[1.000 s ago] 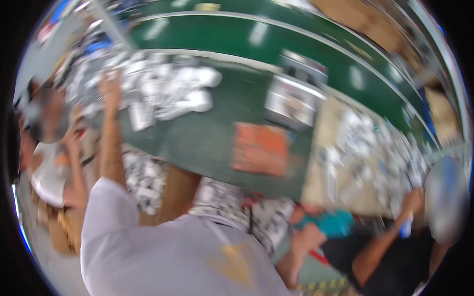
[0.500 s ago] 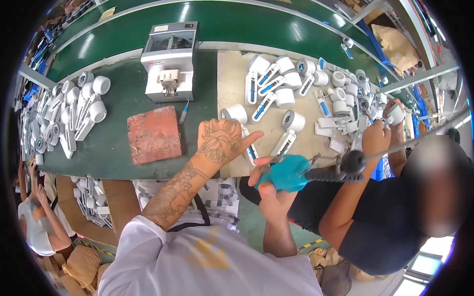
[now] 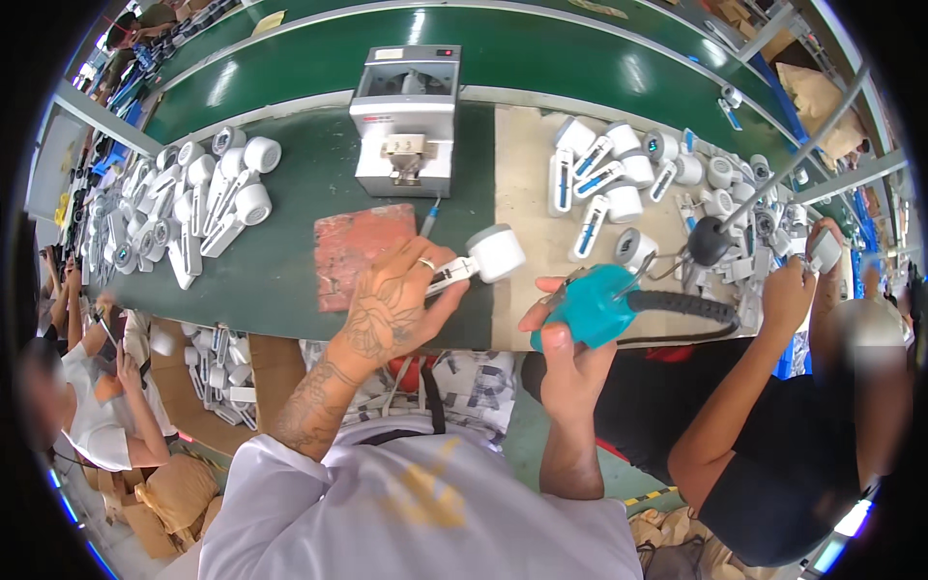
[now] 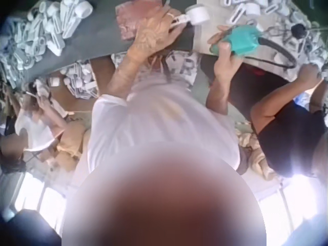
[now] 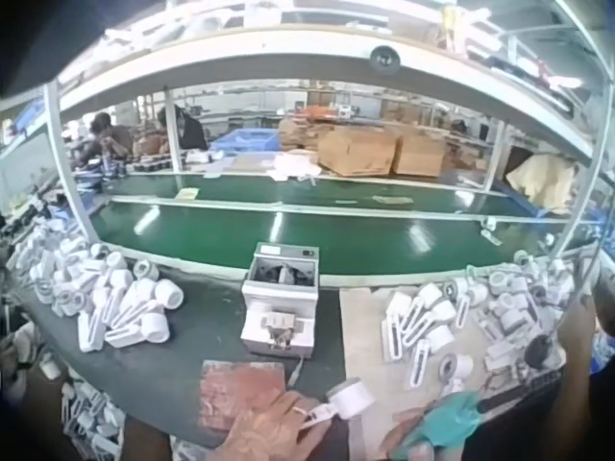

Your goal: Assemble electronic components into plastic housings using an electric screwdriver on an assembly line.

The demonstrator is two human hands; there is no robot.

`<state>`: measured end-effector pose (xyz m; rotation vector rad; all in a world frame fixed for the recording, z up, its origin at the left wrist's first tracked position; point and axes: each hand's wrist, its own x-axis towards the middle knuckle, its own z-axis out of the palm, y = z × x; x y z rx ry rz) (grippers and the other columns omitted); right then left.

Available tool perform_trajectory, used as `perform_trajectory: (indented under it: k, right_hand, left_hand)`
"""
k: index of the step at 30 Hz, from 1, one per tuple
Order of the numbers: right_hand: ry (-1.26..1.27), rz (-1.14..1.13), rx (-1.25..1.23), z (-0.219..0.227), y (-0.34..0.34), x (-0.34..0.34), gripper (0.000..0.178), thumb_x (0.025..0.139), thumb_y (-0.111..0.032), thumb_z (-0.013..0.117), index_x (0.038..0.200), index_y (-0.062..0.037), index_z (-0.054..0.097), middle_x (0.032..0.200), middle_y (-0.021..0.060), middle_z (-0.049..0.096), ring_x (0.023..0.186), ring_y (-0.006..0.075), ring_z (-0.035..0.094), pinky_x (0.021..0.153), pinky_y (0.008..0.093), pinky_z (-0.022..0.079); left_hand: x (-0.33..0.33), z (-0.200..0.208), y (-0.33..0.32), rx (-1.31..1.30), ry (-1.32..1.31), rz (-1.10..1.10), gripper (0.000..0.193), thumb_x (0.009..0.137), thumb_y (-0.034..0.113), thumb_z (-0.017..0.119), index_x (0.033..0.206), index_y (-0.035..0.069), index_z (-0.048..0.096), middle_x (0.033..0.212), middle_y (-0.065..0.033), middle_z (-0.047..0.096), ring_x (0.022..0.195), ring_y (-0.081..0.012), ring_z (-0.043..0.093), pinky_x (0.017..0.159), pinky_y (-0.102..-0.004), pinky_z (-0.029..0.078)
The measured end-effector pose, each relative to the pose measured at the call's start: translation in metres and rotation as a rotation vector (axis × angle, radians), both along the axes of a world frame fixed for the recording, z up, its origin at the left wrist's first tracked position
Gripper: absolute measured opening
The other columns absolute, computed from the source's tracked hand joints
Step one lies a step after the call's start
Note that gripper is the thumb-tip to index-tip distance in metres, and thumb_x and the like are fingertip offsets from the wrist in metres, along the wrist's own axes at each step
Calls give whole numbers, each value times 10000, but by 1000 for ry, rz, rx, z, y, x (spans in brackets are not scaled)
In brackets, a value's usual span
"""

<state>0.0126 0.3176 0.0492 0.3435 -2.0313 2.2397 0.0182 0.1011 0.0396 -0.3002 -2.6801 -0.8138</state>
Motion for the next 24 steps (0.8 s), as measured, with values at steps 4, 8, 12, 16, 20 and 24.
perform_trajectory:
  k: [4, 8, 12, 16, 20, 24]
  right_hand:
    - [-2, 30, -151, -9, -33, -4, 553, 975, -503, 572, 1056, 43, 533, 836, 120, 583, 689, 182, 566, 603, 314, 439]
    - [-47, 19, -233, 6, -81, -16, 741, 873, -760, 506, 1013, -33, 534, 683, 33, 472, 620, 164, 478, 585, 308, 405]
    - [-20, 41, -267, 16, -119, -36, 810, 835, -809, 494, 1100, -45, 548, 659, 24, 466, 604, 156, 466, 584, 308, 402]
    - [30, 83, -274, 20, -137, -58, 838, 810, -822, 504, 1104, -39, 552, 649, 23, 466, 592, 151, 456, 578, 308, 397]
    - [62, 59, -294, 37, -166, -79, 704, 817, -768, 563, 898, -71, 508, 633, 38, 464, 574, 175, 467, 551, 314, 393]
    - [193, 58, -217, 22, -189, -113, 636, 910, -636, 587, 973, -5, 534, 667, 61, 517, 593, 189, 525, 566, 330, 449]
  left_hand:
    - [8, -16, -43, -34, 71, 28, 252, 836, 218, 735, 1005, 48, 659, 953, -113, 610, 917, -326, 605, 786, -425, 514]
    - [4, -25, -70, 22, 60, -77, 262, 826, 227, 747, 1012, 62, 665, 948, -109, 613, 898, -317, 600, 793, -419, 503]
    - [1, -34, -77, 51, 105, -79, 243, 824, 213, 749, 1001, 67, 670, 932, -99, 620, 886, -297, 600, 786, -405, 503]
    - [-7, -32, -78, 92, 93, -71, 239, 824, 226, 748, 979, 60, 671, 914, -94, 630, 891, -288, 604, 786, -396, 506]
    - [-9, -33, -85, 142, 127, -111, 220, 832, 226, 747, 981, 78, 679, 937, -82, 637, 872, -293, 604, 771, -414, 487]
    - [-22, -37, -101, 90, 124, -112, 251, 850, 273, 731, 1020, 89, 706, 998, -61, 646, 915, -278, 600, 815, -424, 480]
